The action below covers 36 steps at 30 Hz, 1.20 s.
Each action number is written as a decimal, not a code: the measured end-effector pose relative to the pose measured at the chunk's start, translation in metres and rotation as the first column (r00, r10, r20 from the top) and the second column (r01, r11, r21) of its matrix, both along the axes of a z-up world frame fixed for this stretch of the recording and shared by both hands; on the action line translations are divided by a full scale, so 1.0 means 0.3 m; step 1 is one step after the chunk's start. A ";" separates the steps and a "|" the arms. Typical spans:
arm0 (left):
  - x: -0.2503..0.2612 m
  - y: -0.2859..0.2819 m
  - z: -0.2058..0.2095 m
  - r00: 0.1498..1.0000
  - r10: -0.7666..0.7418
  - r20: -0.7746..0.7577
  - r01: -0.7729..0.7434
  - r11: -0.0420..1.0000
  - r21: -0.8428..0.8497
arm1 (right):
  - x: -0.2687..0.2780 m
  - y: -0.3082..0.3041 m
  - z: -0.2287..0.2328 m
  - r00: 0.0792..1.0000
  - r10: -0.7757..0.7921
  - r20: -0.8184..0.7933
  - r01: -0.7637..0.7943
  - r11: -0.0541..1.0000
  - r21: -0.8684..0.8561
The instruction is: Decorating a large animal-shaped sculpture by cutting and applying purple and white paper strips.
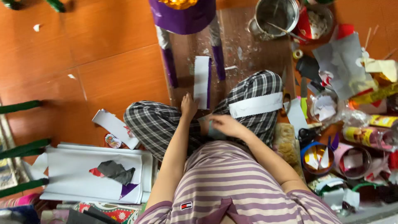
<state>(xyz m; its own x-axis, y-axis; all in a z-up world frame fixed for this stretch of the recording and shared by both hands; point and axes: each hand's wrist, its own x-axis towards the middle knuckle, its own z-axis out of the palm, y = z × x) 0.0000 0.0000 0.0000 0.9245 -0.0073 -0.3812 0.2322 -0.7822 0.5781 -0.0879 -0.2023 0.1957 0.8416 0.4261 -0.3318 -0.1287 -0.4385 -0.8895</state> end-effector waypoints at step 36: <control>0.048 0.009 1.103 0.989 -0.137 -0.064 0.005 0.456 -0.890 | 0.343 -0.178 0.250 0.734 0.040 -0.678 0.649 0.253 0.718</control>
<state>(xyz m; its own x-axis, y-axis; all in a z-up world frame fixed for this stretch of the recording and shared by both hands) 0.0144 0.0027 0.3310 0.8564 -0.4650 -0.2245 0.3124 0.1204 0.9423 0.0151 -0.2556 0.2707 0.8278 0.4625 -0.3175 -0.5572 0.7436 -0.3695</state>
